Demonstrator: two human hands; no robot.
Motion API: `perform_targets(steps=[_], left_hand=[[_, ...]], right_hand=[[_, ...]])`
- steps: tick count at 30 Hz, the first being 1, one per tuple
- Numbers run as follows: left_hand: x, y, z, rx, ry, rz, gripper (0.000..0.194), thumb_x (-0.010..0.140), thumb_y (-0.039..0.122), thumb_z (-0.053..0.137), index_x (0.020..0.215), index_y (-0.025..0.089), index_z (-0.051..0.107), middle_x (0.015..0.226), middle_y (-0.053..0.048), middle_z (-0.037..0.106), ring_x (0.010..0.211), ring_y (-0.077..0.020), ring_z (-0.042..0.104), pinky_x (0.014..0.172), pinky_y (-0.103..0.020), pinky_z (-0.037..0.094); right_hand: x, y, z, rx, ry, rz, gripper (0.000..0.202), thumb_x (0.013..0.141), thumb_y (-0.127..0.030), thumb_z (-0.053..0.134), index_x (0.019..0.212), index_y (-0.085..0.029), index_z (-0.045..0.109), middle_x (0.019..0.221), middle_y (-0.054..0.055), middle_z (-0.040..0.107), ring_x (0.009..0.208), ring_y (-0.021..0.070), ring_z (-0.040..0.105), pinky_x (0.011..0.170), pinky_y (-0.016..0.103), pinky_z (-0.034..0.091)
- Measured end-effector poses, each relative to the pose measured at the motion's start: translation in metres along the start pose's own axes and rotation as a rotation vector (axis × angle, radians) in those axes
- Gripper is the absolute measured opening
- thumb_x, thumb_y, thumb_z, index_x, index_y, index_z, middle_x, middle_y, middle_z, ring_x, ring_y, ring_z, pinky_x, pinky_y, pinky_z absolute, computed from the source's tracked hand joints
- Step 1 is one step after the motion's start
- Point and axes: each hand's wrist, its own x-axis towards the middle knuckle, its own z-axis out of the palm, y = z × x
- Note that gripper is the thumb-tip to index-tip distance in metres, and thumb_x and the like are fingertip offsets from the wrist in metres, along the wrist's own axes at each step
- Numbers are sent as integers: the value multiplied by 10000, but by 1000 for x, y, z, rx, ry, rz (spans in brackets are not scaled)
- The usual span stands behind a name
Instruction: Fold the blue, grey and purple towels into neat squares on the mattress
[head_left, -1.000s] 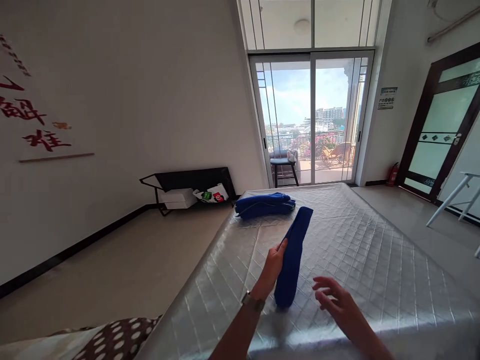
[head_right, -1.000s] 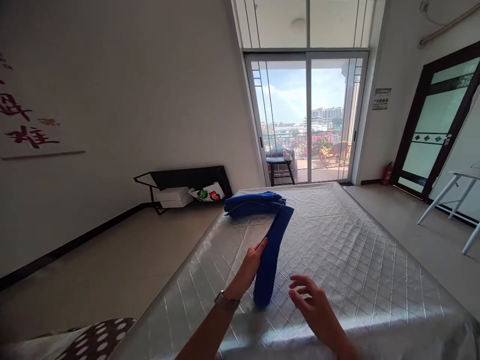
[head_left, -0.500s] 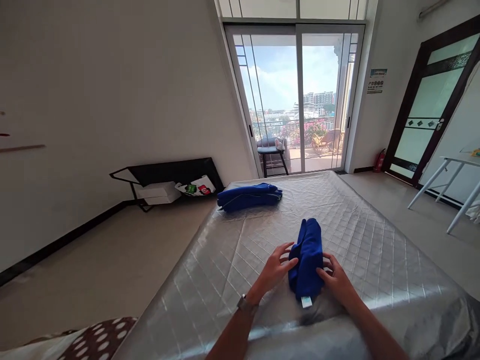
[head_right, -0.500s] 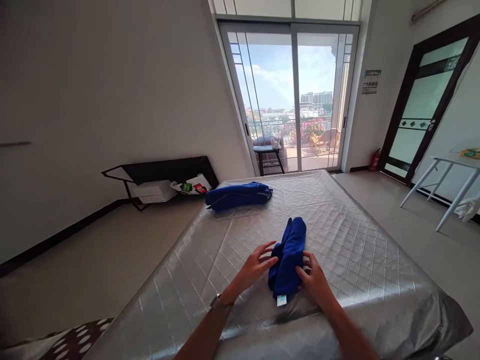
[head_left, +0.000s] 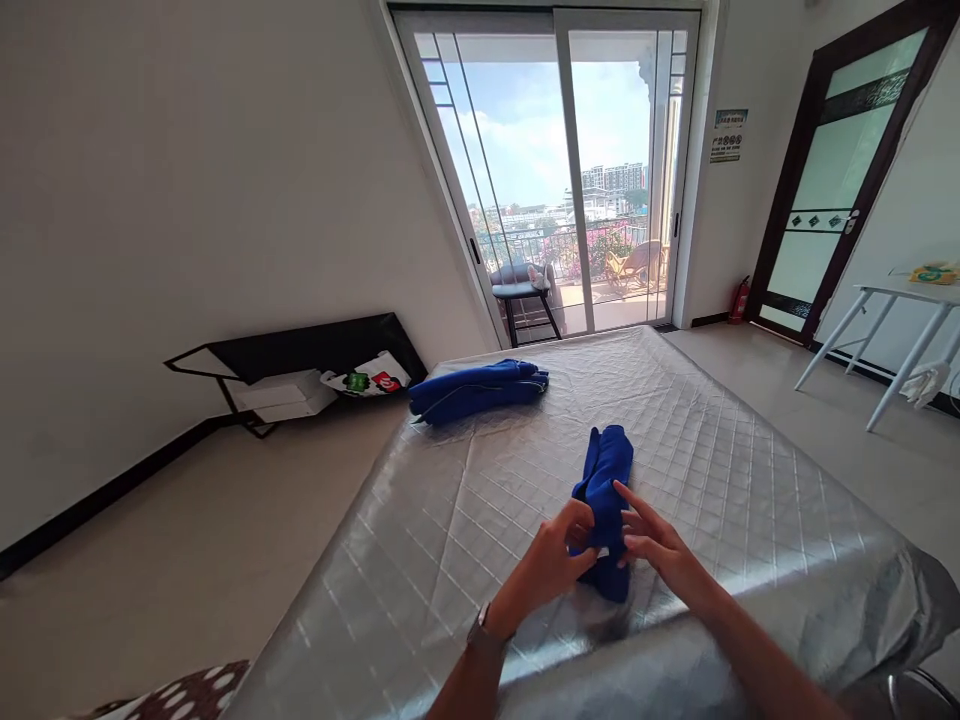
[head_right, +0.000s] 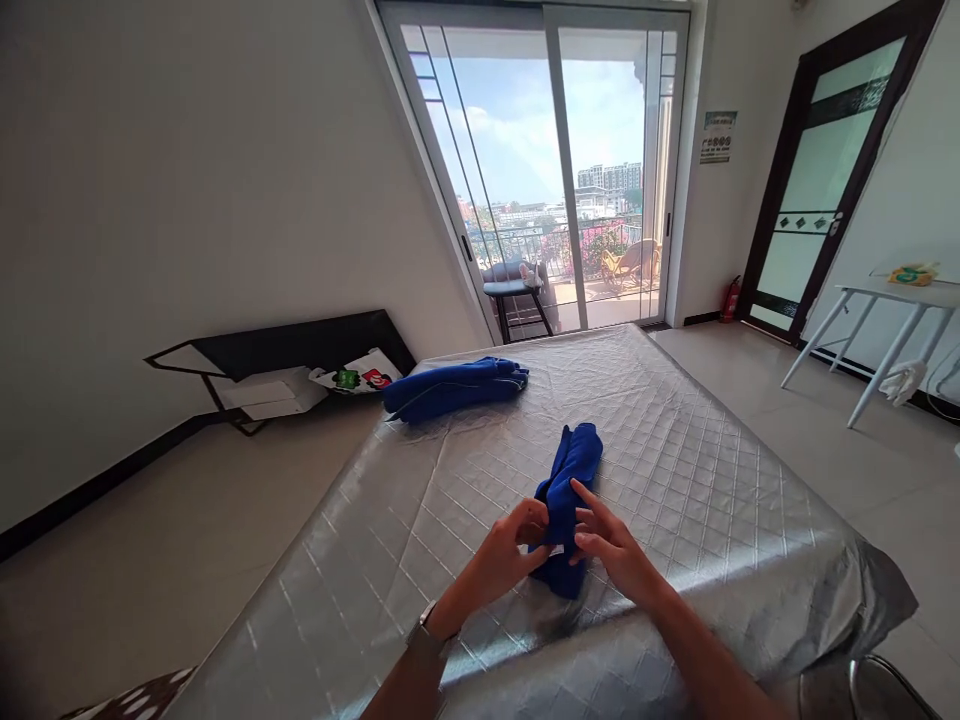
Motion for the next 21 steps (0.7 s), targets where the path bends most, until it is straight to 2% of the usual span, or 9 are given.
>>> perform_targets(steps=[2, 5, 7, 11, 13, 15, 19, 21], left_hand=[[4, -2, -4, -158, 30, -45, 322, 751, 334, 717, 1007, 240, 546, 813, 27, 646, 715, -134, 613, 654, -252, 477], [6, 1, -8, -324, 81, -107, 486, 776, 462, 733, 1163, 246, 532, 818, 23, 663, 676, -117, 597, 608, -225, 454], [6, 4, -10, -406, 108, -145, 594, 796, 545, 710, 1268, 251, 501, 783, 30, 657, 676, -119, 591, 637, -233, 472], [2, 9, -12, -477, 141, -186, 682, 814, 613, 674, 1370, 267, 480, 734, 51, 618, 719, -123, 590, 736, -259, 501], [1, 9, -13, -478, 151, -177, 660, 802, 613, 689, 1336, 257, 534, 719, 50, 602, 711, -123, 578, 716, -250, 502], [2, 7, -14, -493, 157, -159, 572, 798, 601, 699, 1230, 235, 624, 711, 39, 599, 692, -122, 571, 676, -238, 499], [7, 4, -16, -499, 207, -120, 415, 744, 575, 751, 867, 178, 740, 791, -12, 647, 716, -137, 595, 648, -239, 514], [9, 3, -19, -498, 265, -103, 405, 711, 563, 775, 790, 167, 748, 813, -28, 667, 732, -151, 610, 666, -260, 536]], right_hand=[[1, 3, 2, -86, 44, -30, 613, 800, -398, 680, 1378, -304, 500, 1122, 37, 653, 887, 176, 635, 710, 313, 530], [1, 4, 5, -330, 128, -89, 428, 830, -364, 644, 1234, -262, 546, 1112, 47, 640, 862, 168, 618, 746, 324, 516], [-1, 4, 7, -517, 121, -120, 366, 808, -347, 675, 1138, -241, 560, 1067, 44, 640, 880, 181, 609, 786, 337, 512], [-7, 4, 17, -950, 77, -141, 471, 679, -345, 821, 1066, -228, 579, 1079, 56, 637, 999, 258, 587, 890, 418, 496], [-9, 7, 22, -1132, 105, -165, 469, 680, -322, 826, 1071, -223, 587, 1103, 75, 639, 1043, 294, 574, 923, 468, 484], [-10, 11, 25, -1239, 153, -204, 404, 735, -248, 766, 1093, -216, 582, 1112, 89, 642, 1056, 302, 574, 927, 483, 487], [-9, 17, 25, -1287, 188, -280, 419, 744, -105, 661, 1134, -214, 557, 1099, 81, 650, 1040, 282, 588, 902, 456, 520], [-8, 18, 23, -1268, 189, -317, 437, 722, -59, 634, 1120, -221, 551, 1093, 68, 652, 1025, 265, 595, 889, 434, 536]])
